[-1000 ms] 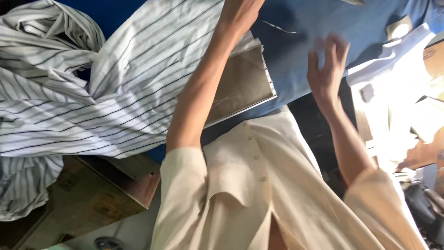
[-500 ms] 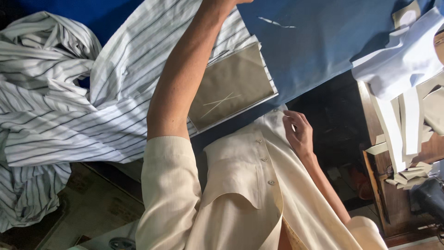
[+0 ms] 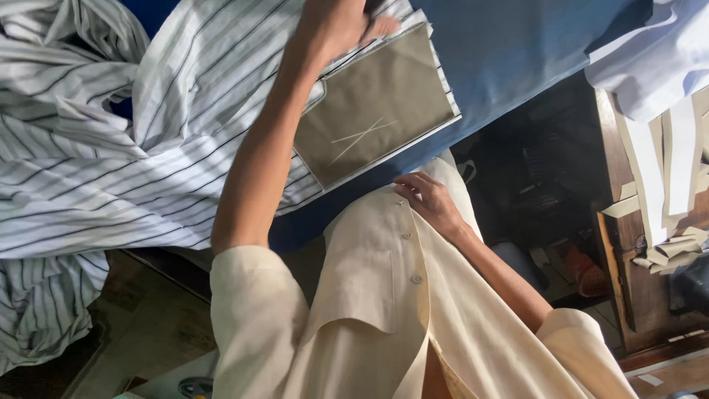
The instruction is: The person cuts sections of fabric using large shears, following a pattern template and previously marked lines on a striped cloth.
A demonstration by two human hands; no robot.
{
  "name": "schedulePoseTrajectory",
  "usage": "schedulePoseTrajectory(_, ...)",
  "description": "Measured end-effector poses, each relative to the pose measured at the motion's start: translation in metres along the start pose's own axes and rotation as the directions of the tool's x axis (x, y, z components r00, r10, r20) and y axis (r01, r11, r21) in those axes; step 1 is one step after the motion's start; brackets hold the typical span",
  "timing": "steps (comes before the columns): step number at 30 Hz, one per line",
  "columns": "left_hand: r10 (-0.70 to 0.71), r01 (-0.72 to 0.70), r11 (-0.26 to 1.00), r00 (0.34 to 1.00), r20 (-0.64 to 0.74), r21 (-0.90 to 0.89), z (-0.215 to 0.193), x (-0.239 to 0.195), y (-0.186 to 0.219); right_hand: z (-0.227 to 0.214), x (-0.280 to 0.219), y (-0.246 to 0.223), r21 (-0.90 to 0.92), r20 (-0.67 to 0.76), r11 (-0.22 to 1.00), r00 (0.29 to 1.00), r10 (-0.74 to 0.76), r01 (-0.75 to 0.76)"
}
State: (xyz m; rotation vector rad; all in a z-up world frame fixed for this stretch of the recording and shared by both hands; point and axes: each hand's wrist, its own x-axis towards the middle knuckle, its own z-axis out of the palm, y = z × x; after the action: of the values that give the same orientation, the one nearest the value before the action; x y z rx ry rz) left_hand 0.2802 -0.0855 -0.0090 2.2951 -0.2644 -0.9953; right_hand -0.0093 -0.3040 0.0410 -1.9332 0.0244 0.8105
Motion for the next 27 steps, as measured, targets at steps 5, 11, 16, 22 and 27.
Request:
schedulePoseTrajectory(5, 0.063, -0.137, 0.973, 0.93, -0.362, -0.184, 0.06, -0.168, -0.03, 0.026, 0.007, -0.002, 0.238, -0.063, 0.95, 0.973, 0.222, -0.201)
schedulePoseTrajectory(11, -0.304, 0.079, 0.905, 0.807, -0.506, -0.417, 0.204, -0.346, -0.043, 0.051, 0.013, -0.037, 0.386, 0.18, 0.792, 0.881, 0.438, -0.473)
schedulePoseTrajectory(16, -0.519, 0.187, 0.741, 0.768, -0.374, -0.645, 0.328, -0.416, -0.036, 0.076, 0.022, 0.002, 0.517, 0.271, 0.659, 0.835, 0.479, -0.546)
schedulePoseTrajectory(22, -0.693, 0.375, 0.52, 0.71, -0.123, -0.767, 0.401, -0.453, 0.001, 0.098, 0.023, 0.042, 0.578, 0.495, 0.462, 0.739, 0.457, -0.673)
schedulePoseTrajectory(27, -0.744, 0.407, 0.433, 0.665, -0.063, -0.804, 0.441, -0.457, 0.013, 0.111, 0.02, 0.013, 0.622, 0.578, 0.347, 0.711, 0.4, -0.701)
